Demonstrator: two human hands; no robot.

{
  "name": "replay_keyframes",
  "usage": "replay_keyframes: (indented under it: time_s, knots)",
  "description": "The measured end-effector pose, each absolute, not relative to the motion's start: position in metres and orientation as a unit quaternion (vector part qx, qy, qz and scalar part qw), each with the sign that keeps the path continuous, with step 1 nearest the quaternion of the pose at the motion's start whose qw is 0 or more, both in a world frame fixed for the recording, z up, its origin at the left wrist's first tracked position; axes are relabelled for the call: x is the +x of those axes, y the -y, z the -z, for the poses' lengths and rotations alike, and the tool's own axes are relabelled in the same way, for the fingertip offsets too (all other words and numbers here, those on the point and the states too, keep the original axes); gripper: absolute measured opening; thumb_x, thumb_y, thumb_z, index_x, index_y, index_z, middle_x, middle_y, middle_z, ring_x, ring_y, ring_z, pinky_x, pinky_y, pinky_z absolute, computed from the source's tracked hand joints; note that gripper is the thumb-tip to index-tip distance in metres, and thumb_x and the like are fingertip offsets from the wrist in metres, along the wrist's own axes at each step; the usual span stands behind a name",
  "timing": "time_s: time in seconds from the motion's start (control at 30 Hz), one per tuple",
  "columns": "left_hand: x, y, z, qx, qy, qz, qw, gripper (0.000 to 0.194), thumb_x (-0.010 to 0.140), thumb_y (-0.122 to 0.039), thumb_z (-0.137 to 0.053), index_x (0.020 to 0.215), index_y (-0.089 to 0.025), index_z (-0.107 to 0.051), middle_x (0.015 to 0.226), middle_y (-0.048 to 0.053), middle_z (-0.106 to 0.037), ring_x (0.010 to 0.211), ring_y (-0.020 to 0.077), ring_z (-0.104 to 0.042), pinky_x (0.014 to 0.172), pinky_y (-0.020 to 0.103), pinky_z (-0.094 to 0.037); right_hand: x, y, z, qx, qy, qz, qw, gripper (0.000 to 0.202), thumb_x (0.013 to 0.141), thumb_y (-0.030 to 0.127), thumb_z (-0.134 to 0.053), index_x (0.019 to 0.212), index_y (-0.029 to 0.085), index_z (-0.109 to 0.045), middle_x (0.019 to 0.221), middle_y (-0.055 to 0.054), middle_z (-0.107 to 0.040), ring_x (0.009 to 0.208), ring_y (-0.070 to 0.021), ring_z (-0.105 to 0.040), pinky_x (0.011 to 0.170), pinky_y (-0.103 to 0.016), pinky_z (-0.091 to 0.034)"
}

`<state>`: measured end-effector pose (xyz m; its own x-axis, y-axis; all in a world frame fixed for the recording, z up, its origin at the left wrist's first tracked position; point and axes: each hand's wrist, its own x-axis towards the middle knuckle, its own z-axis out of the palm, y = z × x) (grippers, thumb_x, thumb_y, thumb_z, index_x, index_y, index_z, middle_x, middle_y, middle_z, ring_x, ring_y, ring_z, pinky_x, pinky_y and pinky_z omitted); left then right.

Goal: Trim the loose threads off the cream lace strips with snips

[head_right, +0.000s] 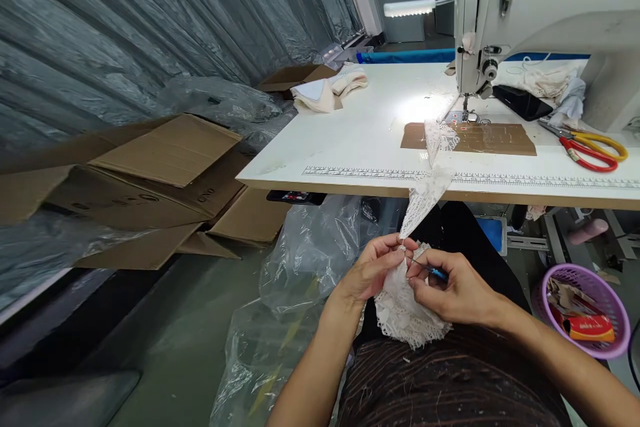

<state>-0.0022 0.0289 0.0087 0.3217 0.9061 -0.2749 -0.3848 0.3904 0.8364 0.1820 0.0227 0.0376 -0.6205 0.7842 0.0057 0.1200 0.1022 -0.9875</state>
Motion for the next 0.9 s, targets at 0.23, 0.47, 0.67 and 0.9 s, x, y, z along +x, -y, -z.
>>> replay_keyframes:
  time_s: [0.23, 0.47, 0.67, 0.9]
  knots:
    - [-0.012, -0.015, -0.012, 0.381, -0.484, -0.428, 0.662, 0.038, 0.061, -0.045, -0.086, 0.079, -0.015, -0.075, 0.067, 0.001, -0.07, 0.059, 0.0096, -0.058, 0.059, 0.021, -0.045, 0.183, -0.048, -0.022, -0.388, 0.746, -0.495, 0.22, 0.059, 0.099, 0.059, -0.022, 0.082, 0.016, -0.059, 0.067, -0.001, -0.052, 0.061, -0.0137, -0.045, 0.059, -0.027, -0.036]
    - [-0.014, -0.011, -0.009, 0.416, -0.503, -0.417, 0.633, 0.042, 0.063, -0.052, -0.083, 0.082, -0.014, -0.077, 0.071, 0.004, -0.072, 0.061, 0.0113, -0.059, 0.059, 0.021, -0.045, 0.168, -0.059, -0.019, -0.374, 0.787, -0.451, 0.192, 0.053, 0.097, 0.056, -0.028, 0.069, 0.018, -0.051, 0.06, 0.002, -0.046, 0.055, -0.0111, -0.037, 0.055, -0.026, -0.028]
    - [-0.013, -0.012, -0.012, 0.422, -0.512, -0.411, 0.625, 0.045, 0.064, -0.055, -0.081, 0.081, -0.013, -0.077, 0.071, 0.005, -0.072, 0.06, 0.0114, -0.057, 0.057, 0.021, -0.044, 0.171, -0.056, -0.018, -0.387, 0.775, -0.455, 0.209, 0.051, 0.098, 0.054, -0.026, 0.074, 0.018, -0.053, 0.064, 0.0, -0.05, 0.059, -0.0124, -0.043, 0.058, -0.025, -0.032]
    - [-0.011, -0.013, -0.02, 0.461, -0.513, -0.392, 0.608, 0.038, 0.068, -0.051, -0.078, 0.07, -0.013, -0.072, 0.06, 0.0, -0.062, 0.054, 0.0085, -0.048, 0.051, 0.02, -0.039, 0.171, -0.052, -0.018, -0.365, 0.802, -0.438, 0.177, 0.042, 0.096, 0.049, -0.029, 0.067, 0.021, -0.04, 0.059, 0.004, -0.038, 0.053, -0.0106, -0.032, 0.055, -0.026, -0.023]
